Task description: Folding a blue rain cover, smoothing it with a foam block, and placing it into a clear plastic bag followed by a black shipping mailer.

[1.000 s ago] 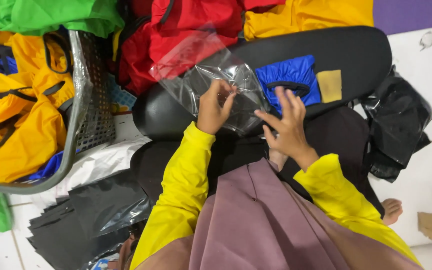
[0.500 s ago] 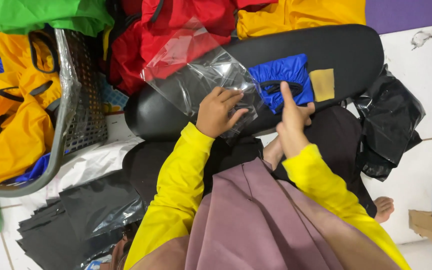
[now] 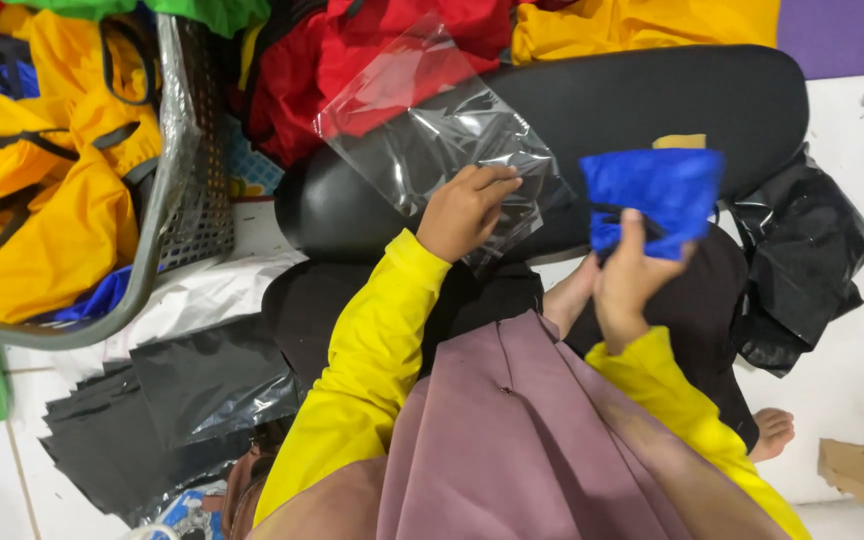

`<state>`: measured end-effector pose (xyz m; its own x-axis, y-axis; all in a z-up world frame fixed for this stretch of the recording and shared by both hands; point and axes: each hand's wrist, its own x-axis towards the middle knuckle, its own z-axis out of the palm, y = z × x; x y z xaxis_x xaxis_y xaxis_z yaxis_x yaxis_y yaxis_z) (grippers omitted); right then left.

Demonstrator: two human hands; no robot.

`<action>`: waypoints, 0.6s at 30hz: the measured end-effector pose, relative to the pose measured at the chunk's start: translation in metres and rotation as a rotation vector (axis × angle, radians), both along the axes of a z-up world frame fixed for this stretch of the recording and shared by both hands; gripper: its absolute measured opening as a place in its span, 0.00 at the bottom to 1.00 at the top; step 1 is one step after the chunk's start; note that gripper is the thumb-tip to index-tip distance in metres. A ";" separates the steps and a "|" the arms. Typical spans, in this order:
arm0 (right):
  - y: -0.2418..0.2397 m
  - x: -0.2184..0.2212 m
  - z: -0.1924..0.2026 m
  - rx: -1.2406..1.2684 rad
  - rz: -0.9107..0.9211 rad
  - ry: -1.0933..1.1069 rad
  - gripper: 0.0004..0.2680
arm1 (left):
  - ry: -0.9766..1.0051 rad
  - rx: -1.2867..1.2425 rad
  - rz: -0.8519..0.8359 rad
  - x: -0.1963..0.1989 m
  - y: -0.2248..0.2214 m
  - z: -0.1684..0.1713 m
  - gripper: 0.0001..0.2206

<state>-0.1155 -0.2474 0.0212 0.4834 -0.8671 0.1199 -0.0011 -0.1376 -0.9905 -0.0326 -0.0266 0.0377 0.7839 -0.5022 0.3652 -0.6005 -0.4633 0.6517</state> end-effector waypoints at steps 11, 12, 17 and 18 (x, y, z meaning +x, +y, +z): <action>0.045 -0.036 0.059 -0.431 0.533 0.256 0.18 | 0.055 -0.054 -0.047 -0.001 -0.002 0.005 0.21; 0.047 -0.033 0.054 -0.449 0.585 0.321 0.23 | 0.056 -0.037 -0.042 0.000 -0.003 0.004 0.22; 0.047 -0.029 0.041 -0.497 0.672 0.697 0.34 | 0.010 0.050 -0.048 -0.004 -0.011 -0.013 0.25; 0.045 -0.024 0.042 -0.479 0.659 0.651 0.29 | -0.032 0.100 -0.049 -0.006 -0.012 -0.009 0.25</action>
<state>-0.1393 -0.2026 0.0630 0.9382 -0.3387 -0.0714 -0.2974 -0.6831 -0.6671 -0.0382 -0.0388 0.0284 0.7459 -0.5753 0.3358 -0.6442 -0.4946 0.5834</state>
